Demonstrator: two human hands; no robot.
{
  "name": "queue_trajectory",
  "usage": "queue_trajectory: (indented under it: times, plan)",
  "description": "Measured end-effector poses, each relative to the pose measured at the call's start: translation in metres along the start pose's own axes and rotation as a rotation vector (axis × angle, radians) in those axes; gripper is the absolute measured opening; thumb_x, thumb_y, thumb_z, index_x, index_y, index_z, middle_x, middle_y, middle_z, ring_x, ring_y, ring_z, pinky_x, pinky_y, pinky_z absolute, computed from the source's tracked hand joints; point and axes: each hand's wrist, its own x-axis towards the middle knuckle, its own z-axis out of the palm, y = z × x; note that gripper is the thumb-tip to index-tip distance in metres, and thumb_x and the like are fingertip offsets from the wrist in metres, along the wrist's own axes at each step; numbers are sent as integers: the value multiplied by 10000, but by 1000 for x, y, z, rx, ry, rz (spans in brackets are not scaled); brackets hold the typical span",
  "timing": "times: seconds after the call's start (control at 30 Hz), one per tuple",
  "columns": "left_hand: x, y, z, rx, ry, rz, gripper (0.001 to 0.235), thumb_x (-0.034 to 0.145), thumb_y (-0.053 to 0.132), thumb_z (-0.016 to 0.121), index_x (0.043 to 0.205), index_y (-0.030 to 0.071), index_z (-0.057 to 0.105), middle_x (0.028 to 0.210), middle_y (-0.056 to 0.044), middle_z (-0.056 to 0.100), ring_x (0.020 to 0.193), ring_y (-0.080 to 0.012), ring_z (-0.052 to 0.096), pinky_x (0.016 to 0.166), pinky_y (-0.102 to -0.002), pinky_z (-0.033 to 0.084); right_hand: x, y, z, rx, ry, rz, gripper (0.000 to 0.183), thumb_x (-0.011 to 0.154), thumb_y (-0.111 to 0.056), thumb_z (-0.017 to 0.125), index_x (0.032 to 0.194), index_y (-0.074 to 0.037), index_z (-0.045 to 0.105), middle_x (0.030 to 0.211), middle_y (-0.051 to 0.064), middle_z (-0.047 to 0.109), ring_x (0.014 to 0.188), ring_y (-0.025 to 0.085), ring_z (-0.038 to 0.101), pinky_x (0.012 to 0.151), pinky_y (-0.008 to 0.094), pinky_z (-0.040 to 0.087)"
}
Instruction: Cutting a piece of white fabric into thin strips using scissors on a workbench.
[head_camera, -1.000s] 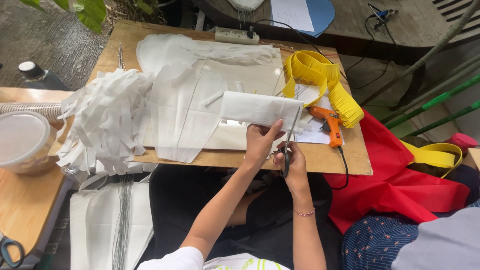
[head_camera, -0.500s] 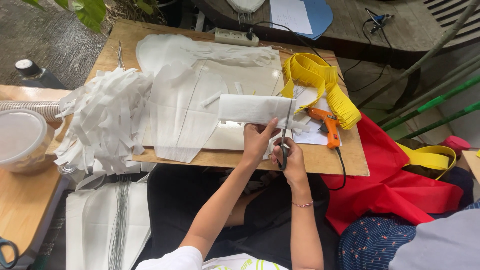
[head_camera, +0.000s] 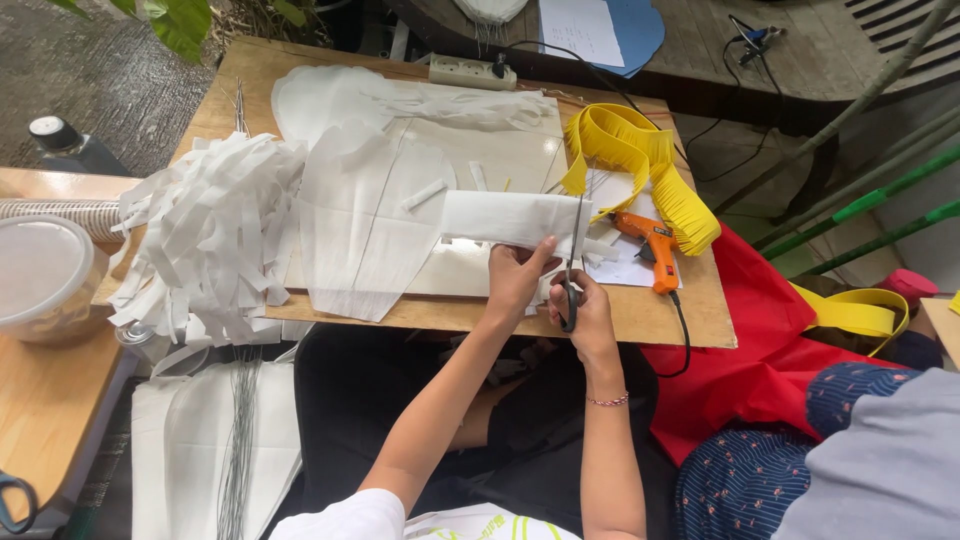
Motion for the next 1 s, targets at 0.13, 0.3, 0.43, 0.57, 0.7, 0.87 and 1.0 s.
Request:
queue_trajectory:
  times: [0.13, 0.3, 0.43, 0.57, 0.7, 0.87, 1.0]
  plan:
    - [4, -13, -3, -2, -2, -14, 328, 893, 126, 793, 1025, -147, 668, 880, -292, 716, 797, -295, 735, 704, -399, 653, -7, -26, 11, -21, -8, -14, 632, 835, -581, 764, 1069, -14, 615, 569, 108, 638, 521, 150, 638, 555, 240, 470]
    - [-12, 8, 6, 30, -17, -51, 284, 888, 124, 772, 963, -136, 684, 835, -257, 718, 732, -272, 749, 664, -352, 652, -2, -27, 9, -42, 12, -41, 648, 849, -588, 746, 1109, -8, 618, 617, 99, 650, 559, 155, 640, 595, 243, 485]
    - [-12, 11, 7, 21, 0, -38, 292, 879, 125, 787, 961, -137, 686, 806, -246, 706, 724, -256, 737, 660, -347, 645, 2, -14, 4, -34, 22, -30, 575, 864, -545, 772, 1060, -29, 611, 546, 95, 604, 493, 149, 613, 518, 232, 469]
    - [-4, -9, -3, 18, -26, -58, 312, 876, 128, 791, 932, -156, 675, 807, -282, 701, 725, -283, 745, 652, -360, 646, -2, -41, 17, -36, 18, -35, 609, 851, -606, 737, 1019, -34, 613, 600, 121, 652, 537, 166, 652, 547, 249, 501]
    - [7, -28, -7, -3, -42, -41, 356, 886, 134, 793, 980, -179, 654, 839, -277, 690, 752, -286, 739, 683, -383, 646, 4, -37, 10, -49, 13, -61, 614, 842, -627, 742, 984, -44, 611, 599, 119, 641, 536, 171, 648, 547, 259, 506]
    - [3, -20, -4, -3, -49, -25, 331, 885, 118, 790, 986, -168, 656, 810, -262, 685, 712, -312, 743, 661, -399, 652, -1, -46, 14, -23, 35, -58, 588, 836, -582, 774, 956, -33, 601, 553, 100, 608, 482, 145, 601, 505, 238, 480]
    - [-11, -13, -4, -36, -94, -73, 245, 888, 99, 761, 873, -124, 661, 700, -212, 670, 462, -215, 657, 447, -335, 604, 4, -40, 14, -8, 40, -61, 647, 822, -660, 730, 955, -39, 609, 616, 127, 651, 529, 163, 636, 545, 261, 514]
